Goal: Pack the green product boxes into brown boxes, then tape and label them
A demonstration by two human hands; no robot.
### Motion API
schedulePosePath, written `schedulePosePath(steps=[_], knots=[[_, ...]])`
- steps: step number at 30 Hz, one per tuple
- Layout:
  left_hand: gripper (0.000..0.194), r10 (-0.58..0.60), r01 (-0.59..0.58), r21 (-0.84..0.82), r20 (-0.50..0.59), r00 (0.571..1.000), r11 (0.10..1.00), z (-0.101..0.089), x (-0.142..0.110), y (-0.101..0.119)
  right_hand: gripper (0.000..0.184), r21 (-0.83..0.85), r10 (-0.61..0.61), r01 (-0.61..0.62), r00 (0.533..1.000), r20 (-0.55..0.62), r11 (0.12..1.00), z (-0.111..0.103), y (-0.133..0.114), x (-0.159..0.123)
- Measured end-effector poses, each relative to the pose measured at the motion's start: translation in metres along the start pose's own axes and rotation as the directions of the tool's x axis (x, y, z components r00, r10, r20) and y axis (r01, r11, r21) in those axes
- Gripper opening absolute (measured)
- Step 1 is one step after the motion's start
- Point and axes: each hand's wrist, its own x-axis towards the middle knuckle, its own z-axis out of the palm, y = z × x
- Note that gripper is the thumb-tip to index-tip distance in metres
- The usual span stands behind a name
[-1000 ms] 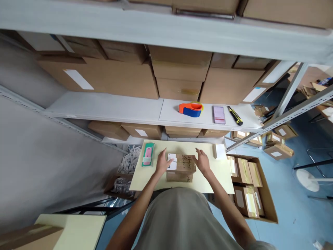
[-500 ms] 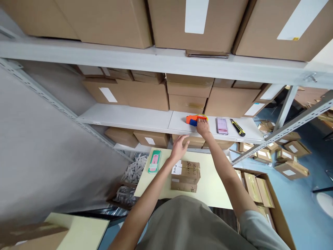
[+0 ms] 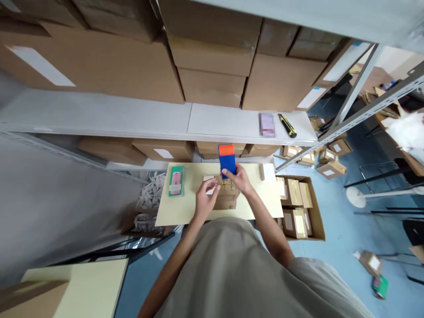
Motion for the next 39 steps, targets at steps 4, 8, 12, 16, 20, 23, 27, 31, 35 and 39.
schedulePosePath(steps=[4,8,12,16,20,23,27,31,35,39], knots=[[0.034,-0.040,0.039,0.053,0.012,0.999,0.998,0.000,-0.033,-0.007,0.066,0.215,0.205,-0.209,0.978,0.041,0.954,0.031,0.027,-0.075],[0.030,-0.070,0.064,0.095,0.063,0.996,0.993,-0.002,-0.046,-0.008,0.071,0.250,0.262,-0.265,0.964,0.046,0.931,0.035,0.034,-0.097],[0.024,-0.089,0.069,0.121,0.165,0.982,0.990,-0.011,-0.046,-0.006,0.076,0.179,0.265,-0.265,0.964,0.027,0.947,0.031,0.036,-0.095],[0.033,-0.139,0.116,0.127,0.187,0.972,0.985,-0.025,-0.039,-0.007,0.074,0.073,0.248,-0.258,0.961,0.123,0.963,0.026,0.039,-0.096],[0.067,-0.233,0.238,-0.017,0.138,0.963,0.971,-0.041,-0.022,-0.007,0.071,-0.017,0.247,-0.252,0.932,0.266,0.968,0.016,0.039,-0.106],[0.068,-0.231,0.243,-0.030,0.216,0.949,0.970,-0.054,-0.006,0.000,0.065,-0.171,0.255,-0.207,0.906,0.338,0.963,0.006,0.037,-0.113],[0.063,-0.230,0.241,0.006,0.322,0.918,0.971,-0.066,0.002,0.017,0.063,-0.311,0.245,-0.128,0.895,0.373,0.942,-0.006,0.031,-0.116],[0.061,-0.261,0.270,0.018,0.319,0.911,0.963,-0.068,-0.001,0.025,0.062,-0.367,0.254,-0.098,0.878,0.407,0.925,-0.013,0.025,-0.116],[0.066,-0.315,0.335,-0.013,0.308,0.898,0.942,-0.064,-0.003,0.012,0.061,-0.424,0.263,-0.058,0.857,0.443,0.904,-0.018,0.020,-0.111],[0.063,-0.342,0.370,-0.050,0.278,0.897,0.928,-0.061,-0.004,-0.007,0.061,-0.462,0.264,-0.005,0.826,0.498,0.887,-0.025,0.016,-0.101]])
